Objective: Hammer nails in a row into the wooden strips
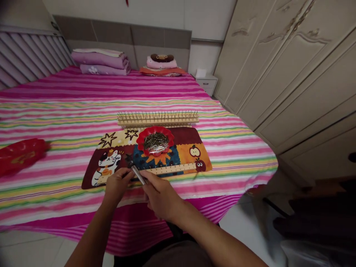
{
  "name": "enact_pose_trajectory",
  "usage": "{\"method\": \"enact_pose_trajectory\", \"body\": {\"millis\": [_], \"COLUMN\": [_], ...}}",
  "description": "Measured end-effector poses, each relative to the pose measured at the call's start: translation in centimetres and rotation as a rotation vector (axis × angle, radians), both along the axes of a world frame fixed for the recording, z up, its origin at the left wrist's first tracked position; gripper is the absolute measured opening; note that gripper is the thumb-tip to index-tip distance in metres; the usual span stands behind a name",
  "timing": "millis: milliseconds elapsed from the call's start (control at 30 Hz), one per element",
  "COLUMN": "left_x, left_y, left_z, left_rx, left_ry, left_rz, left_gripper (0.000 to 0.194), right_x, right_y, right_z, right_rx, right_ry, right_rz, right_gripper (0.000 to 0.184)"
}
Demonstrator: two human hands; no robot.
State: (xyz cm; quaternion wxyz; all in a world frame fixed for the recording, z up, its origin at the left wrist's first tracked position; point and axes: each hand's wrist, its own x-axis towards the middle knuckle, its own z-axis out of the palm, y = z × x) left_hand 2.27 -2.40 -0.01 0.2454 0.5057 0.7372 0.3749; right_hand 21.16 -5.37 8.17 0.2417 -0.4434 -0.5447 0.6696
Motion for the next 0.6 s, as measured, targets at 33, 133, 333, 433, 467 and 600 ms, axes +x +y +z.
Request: {"method": "enact_pose_trajectory", "body": {"millis": [33, 133, 333, 433, 467, 600], "left_x": [-0.1, -0.5, -0.3, 1.7, 2.5, 5.6], "left_y": [0.0, 0.2, 2.3, 4.9, 6.0, 10.5], "left_z": [0.0, 0.1, 3.0, 4.8, 5.2, 5.4], "left_rx": [0.002, -0.056, -0.106, -0.079, -0.084, -0.147], "left_ry": [-0.025, -0.123, -0.169, 0.168, 0.270, 0.580], "left_rz": [-0.001, -0.012, -0.033, -0.105, -0.150, -0.354], "left_gripper": [0.017, 0.023, 0.036, 0.023, 0.022, 0.026], "right_x": [0.4, 2.5, 7.9, 9.7, 10.2, 11.4], "right_y": [-0.4, -1.7, -4.0, -4.5, -4.5, -4.5], "right_z": [0.3, 0.3, -1.5, -2.2, -2.4, -3.3], "right_rx": [0.014, 0.038, -0.053, -0.079, -0.082, -0.104], "right_ry": [0.022, 0.077, 0.090, 0.059, 0.058, 0.071], "right_rz": [-0.019, -0.094, -0.379, -0.543, -0.580, -0.650], "right_gripper": [0.048, 0.045, 0.053, 0.056, 0.057, 0.061]}}
